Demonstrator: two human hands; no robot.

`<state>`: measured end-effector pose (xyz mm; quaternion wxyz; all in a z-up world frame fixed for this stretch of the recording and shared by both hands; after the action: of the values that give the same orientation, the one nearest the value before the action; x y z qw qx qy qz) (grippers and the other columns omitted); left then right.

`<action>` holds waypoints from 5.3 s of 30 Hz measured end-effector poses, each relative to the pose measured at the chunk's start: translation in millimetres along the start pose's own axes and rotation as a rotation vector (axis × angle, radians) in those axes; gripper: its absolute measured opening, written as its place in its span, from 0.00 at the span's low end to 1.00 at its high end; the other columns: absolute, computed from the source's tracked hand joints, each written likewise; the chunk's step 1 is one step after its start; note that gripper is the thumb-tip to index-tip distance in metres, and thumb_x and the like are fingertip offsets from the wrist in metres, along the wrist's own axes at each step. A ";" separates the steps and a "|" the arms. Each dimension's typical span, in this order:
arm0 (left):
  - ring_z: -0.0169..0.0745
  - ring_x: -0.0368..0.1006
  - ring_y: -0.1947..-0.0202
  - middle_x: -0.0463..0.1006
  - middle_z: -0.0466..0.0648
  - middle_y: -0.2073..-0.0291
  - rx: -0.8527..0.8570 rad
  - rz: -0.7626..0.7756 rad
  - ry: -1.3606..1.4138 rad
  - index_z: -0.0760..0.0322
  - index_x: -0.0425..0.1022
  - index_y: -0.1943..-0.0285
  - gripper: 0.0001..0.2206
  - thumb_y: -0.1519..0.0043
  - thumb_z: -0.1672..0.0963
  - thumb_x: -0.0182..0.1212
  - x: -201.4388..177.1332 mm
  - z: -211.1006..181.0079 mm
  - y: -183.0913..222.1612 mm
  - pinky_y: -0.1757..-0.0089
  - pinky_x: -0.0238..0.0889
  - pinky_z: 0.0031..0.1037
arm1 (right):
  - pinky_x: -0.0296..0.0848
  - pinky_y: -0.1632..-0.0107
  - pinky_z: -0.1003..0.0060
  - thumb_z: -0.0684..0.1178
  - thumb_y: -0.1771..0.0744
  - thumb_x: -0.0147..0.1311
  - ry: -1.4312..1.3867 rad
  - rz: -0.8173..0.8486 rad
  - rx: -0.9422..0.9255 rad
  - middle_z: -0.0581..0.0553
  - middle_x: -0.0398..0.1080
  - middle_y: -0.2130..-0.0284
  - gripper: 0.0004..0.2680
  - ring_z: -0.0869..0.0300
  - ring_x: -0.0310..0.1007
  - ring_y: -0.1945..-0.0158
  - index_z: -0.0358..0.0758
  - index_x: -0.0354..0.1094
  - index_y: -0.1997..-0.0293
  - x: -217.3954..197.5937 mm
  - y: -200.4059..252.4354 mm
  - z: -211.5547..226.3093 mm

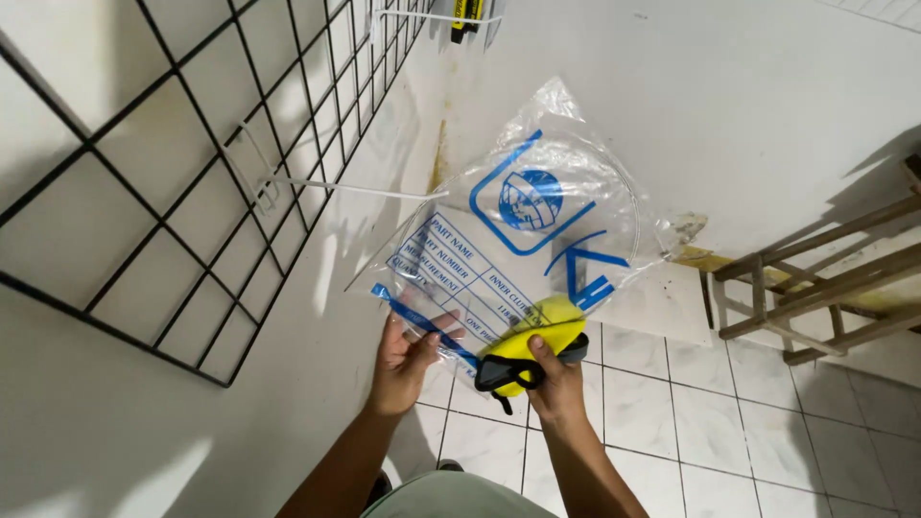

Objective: Cleaning a packaged car clutch cable with a cloth in a parts room.

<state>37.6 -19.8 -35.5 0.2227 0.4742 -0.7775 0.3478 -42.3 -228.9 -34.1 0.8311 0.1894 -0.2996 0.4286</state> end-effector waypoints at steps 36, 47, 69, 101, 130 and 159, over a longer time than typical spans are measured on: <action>0.56 0.79 0.47 0.74 0.70 0.40 -0.041 0.142 -0.141 0.62 0.41 0.21 0.35 0.37 0.67 0.51 -26.6 -22.1 34.7 0.48 0.77 0.43 | 0.76 0.56 0.62 0.43 0.36 0.58 0.066 -0.130 0.040 0.38 0.72 0.62 0.14 0.52 0.75 0.63 0.29 0.65 0.47 -33.0 -37.5 46.6; 0.45 0.50 0.24 0.41 0.60 0.20 -0.216 0.528 0.209 0.57 0.37 0.17 0.59 0.50 0.39 0.75 -32.4 -24.0 -16.3 0.32 0.41 0.40 | 0.81 0.62 0.44 0.34 0.42 0.65 0.408 0.268 0.030 0.33 0.77 0.74 0.08 0.42 0.82 0.70 0.27 0.74 0.64 -20.6 -30.5 106.8; 0.77 0.55 0.30 0.43 0.62 0.22 -0.437 0.423 0.565 0.42 0.34 0.18 0.33 0.29 0.47 0.48 38.0 -23.2 -27.6 0.38 0.55 0.69 | 0.78 0.54 0.48 0.44 0.34 0.63 0.532 -0.193 -0.269 0.39 0.75 0.60 0.15 0.45 0.78 0.59 0.33 0.68 0.43 -52.6 -34.1 120.9; 0.52 0.58 0.30 0.45 0.65 0.22 -0.245 0.430 0.405 0.45 0.29 0.17 0.36 0.32 0.38 0.34 83.2 -25.2 -14.5 0.34 0.52 0.43 | 0.26 0.29 0.37 0.59 0.32 0.49 1.684 0.604 -0.913 0.36 0.48 0.26 0.24 0.41 0.40 0.22 0.43 0.56 0.27 126.6 94.1 23.2; 0.51 0.58 0.31 0.51 0.62 0.24 -0.233 0.378 0.314 0.50 0.32 0.17 0.38 0.31 0.44 0.50 78.1 -34.7 -8.2 0.35 0.51 0.40 | 0.29 0.31 0.33 0.55 0.35 0.53 1.698 0.627 -0.963 0.41 0.55 0.28 0.23 0.44 0.45 0.24 0.43 0.62 0.31 134.0 86.8 35.3; 0.40 0.46 0.23 0.44 0.48 0.19 -0.109 0.399 0.240 0.54 0.42 0.18 0.27 0.25 0.46 0.34 47.7 -4.8 4.0 0.30 0.39 0.37 | 0.26 0.27 0.31 0.57 0.32 0.49 1.640 0.538 -0.842 0.36 0.43 0.24 0.27 0.42 0.40 0.21 0.37 0.45 0.25 129.5 55.7 37.1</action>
<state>12.6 -42.8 -1.4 0.2658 0.2538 -0.8414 0.3961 -42.1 -141.3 82.4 0.6556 -0.5588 0.2123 0.4613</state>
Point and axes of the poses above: each hand's wrist, its own y-axis away from the middle knuckle, its own x-axis out of the palm, z = x × y, the point moved 4 cm from there along -y, towards the middle knuckle
